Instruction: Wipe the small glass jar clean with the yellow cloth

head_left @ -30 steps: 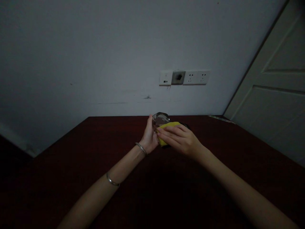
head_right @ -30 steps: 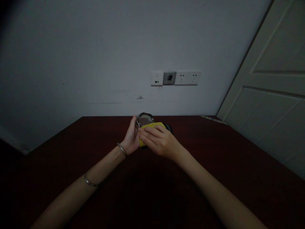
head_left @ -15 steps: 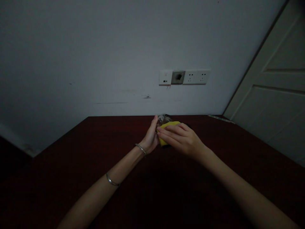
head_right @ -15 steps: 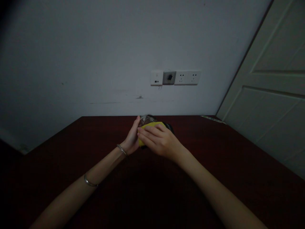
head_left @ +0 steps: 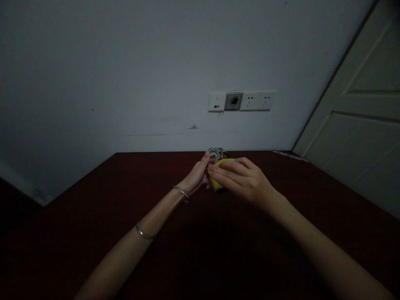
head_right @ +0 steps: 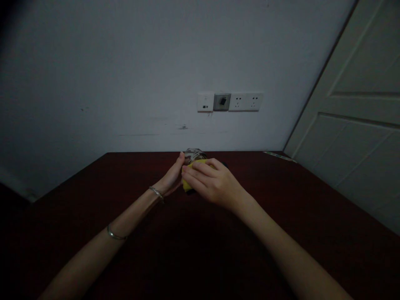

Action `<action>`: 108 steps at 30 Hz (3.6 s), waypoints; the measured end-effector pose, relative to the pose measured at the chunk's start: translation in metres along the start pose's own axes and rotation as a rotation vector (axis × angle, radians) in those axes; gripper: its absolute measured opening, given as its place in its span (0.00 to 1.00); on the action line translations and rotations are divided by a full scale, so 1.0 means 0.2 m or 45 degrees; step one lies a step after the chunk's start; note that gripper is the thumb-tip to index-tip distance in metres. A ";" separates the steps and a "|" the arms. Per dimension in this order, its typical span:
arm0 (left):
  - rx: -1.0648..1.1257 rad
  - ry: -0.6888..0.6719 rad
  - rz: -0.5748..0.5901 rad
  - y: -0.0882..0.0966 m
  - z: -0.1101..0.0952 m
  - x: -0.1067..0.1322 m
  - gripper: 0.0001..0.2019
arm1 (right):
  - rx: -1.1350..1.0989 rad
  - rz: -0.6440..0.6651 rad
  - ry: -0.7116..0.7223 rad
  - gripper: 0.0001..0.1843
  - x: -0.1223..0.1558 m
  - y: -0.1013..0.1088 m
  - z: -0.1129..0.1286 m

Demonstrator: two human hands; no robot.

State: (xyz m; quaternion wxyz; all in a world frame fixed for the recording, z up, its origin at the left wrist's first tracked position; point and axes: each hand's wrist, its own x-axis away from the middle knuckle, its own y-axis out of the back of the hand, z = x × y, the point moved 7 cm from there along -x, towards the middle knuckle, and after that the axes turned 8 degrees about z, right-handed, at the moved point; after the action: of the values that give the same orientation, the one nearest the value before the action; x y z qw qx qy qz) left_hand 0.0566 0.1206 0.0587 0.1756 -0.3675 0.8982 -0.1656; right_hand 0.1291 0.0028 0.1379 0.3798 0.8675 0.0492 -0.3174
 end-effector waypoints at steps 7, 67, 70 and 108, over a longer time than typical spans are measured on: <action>-0.253 -0.061 -0.019 0.05 -0.04 0.00 0.18 | 0.041 -0.007 -0.022 0.14 0.01 0.01 -0.01; 0.782 0.075 0.168 -0.16 -0.03 0.10 0.30 | -0.078 -0.332 -0.113 0.28 0.08 0.11 -0.08; 0.780 0.084 0.118 -0.15 -0.02 0.09 0.31 | -0.055 -0.292 -0.094 0.27 0.08 0.10 -0.08; 0.283 -0.002 -0.286 -0.11 0.02 0.04 0.31 | -0.083 -0.068 0.053 0.16 -0.01 -0.02 0.08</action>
State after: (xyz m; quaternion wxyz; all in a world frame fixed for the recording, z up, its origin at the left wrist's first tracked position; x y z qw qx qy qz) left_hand 0.0654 0.0991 0.0634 0.1963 -0.4441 0.8273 -0.2825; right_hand 0.1192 -0.0051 0.1283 0.3983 0.8595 0.0907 -0.3073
